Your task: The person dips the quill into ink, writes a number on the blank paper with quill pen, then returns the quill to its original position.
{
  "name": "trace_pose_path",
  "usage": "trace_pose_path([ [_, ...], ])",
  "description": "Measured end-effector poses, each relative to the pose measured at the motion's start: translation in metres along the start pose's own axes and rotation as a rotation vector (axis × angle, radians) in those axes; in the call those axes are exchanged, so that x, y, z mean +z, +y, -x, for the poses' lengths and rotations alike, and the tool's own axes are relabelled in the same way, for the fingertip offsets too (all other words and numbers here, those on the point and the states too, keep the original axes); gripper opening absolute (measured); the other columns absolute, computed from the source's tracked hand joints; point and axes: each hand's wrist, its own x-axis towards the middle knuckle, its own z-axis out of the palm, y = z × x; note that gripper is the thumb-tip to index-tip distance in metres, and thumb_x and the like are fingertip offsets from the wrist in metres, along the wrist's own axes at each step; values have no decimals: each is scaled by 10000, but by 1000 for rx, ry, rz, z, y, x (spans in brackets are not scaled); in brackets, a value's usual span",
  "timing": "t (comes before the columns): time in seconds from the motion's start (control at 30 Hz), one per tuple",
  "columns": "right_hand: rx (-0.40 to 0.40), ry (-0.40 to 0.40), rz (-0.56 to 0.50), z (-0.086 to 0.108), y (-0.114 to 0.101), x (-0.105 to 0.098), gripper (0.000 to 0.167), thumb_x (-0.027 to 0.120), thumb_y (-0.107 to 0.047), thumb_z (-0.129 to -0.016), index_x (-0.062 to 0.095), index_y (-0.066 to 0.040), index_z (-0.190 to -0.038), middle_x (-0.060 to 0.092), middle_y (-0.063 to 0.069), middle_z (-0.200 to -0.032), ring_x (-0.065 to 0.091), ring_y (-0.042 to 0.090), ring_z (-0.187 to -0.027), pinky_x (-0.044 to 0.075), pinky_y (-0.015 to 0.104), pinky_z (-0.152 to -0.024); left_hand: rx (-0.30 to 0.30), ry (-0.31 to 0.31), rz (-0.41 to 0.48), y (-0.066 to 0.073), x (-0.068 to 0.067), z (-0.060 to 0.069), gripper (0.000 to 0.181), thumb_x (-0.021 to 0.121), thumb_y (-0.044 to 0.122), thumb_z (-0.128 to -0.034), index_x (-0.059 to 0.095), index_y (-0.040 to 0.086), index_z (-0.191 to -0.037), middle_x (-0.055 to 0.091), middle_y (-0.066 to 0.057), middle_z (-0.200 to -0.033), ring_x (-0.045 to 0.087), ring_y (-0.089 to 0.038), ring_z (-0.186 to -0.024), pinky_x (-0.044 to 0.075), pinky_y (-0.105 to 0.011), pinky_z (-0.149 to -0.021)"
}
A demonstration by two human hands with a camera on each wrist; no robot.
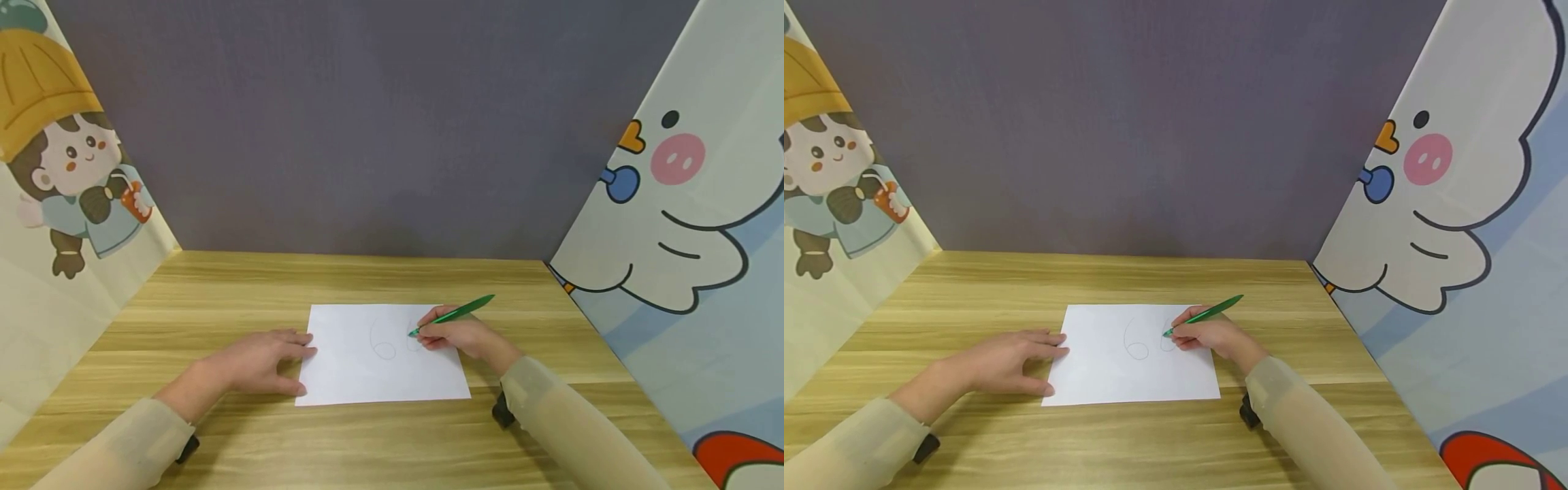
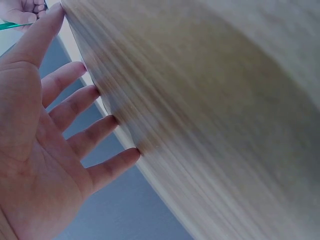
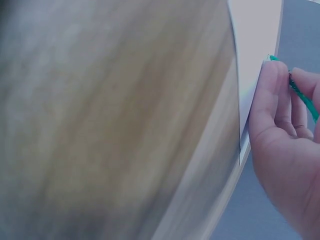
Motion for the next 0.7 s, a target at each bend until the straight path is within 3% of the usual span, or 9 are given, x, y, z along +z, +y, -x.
trace_pose_path([
  [0.5, -35, 25, 21, 1, -1, -3, 241, 722, -93, -1054, 684, 49, -1245, 803, 106, -1098, 747, 180, -968, 674, 311, -877, 6, 6, 6, -1, 1, 0, 745, 800, 597, -951, 676, 123, -1511, 577, -153, -1642, 538, -483, -1506, 469, -675, -1208],
  [0.7, -49, 87, 108, 8, -4, -13, 276, 782, -147, -1010, 713, 6, -1230, 738, 73, -1009, 678, 186, -897, 625, 294, -819, 12, 11, 12, -1, 2, 1, 737, 806, 577, -952, 679, 107, -1505, 581, -168, -1634, 540, -501, -1496, 473, -686, -1197],
])
